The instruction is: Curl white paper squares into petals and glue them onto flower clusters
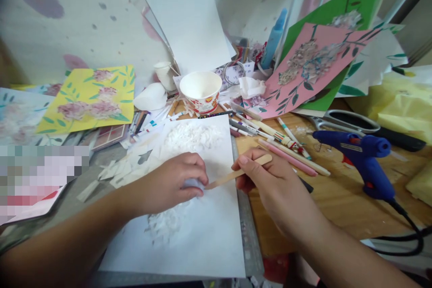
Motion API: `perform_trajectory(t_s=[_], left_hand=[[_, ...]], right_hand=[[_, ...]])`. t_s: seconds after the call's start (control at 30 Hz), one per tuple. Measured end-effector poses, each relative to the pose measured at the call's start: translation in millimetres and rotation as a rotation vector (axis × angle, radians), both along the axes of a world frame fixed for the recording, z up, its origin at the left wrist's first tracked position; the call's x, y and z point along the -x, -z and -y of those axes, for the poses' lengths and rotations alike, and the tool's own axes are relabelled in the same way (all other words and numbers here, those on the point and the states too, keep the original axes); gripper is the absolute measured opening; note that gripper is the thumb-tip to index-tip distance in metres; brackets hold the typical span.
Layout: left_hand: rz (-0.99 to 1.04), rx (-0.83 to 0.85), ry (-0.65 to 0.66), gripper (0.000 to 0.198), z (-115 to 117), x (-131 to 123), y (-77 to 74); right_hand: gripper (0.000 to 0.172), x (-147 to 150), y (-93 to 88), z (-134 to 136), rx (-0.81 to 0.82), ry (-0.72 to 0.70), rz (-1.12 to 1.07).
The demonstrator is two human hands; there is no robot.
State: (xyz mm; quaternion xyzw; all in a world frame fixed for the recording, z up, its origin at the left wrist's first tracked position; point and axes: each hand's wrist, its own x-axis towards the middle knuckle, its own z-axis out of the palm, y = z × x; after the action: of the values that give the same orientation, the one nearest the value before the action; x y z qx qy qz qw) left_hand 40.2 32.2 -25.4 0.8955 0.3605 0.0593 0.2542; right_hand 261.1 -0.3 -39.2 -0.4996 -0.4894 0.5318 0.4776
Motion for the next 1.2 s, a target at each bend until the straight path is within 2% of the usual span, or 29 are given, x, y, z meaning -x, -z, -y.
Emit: perform_trajectory(t_s=[0.2, 0.43, 0.53, 0.73, 0.9, 1.07, 1.2], left_hand=[[-0.031, 0.022, 0.021, 0.008, -0.1, 0.7, -3.1], [-0.039, 0.053, 0.074, 0.014, -1.9, 4.5, -7.2], [-0.063, 0.050, 0.097, 0.010, -1.5, 4.5, -9.9], [-0.005, -0.015, 0.069, 0.010, 2.4, 3.6, -14.2], [-0.021, -0.088, 0.095, 0.010, 5.8, 6.2, -13.5], [-0.010, -0.003, 0.129, 0.005, 8.6, 8.3, -18.1], [-0.061, 0.008, 0.159, 0.014, 14.5, 3.8, -20.7]], right_hand=[[0.030, -6.9, -1.8, 0.5, -0.025, -0.002, 0.160], [0.026, 2.4, -0.9, 6.4, 0.056, -0.039, -0.024], [0.026, 5.3, -1.6, 6.9, 0.064, -0.035, -0.017], [0.022, 1.3, -3.0, 7.8, -0.005, -0.003, -0.004], [0.023, -1.6, -6.2, 10.2, -0.083, -0.023, 0.119], [0.032, -3.1, -11.3, 13.4, -0.122, -0.078, 0.182], [0.034, -2.2, -15.1, 16.0, -0.124, -0.104, 0.191]])
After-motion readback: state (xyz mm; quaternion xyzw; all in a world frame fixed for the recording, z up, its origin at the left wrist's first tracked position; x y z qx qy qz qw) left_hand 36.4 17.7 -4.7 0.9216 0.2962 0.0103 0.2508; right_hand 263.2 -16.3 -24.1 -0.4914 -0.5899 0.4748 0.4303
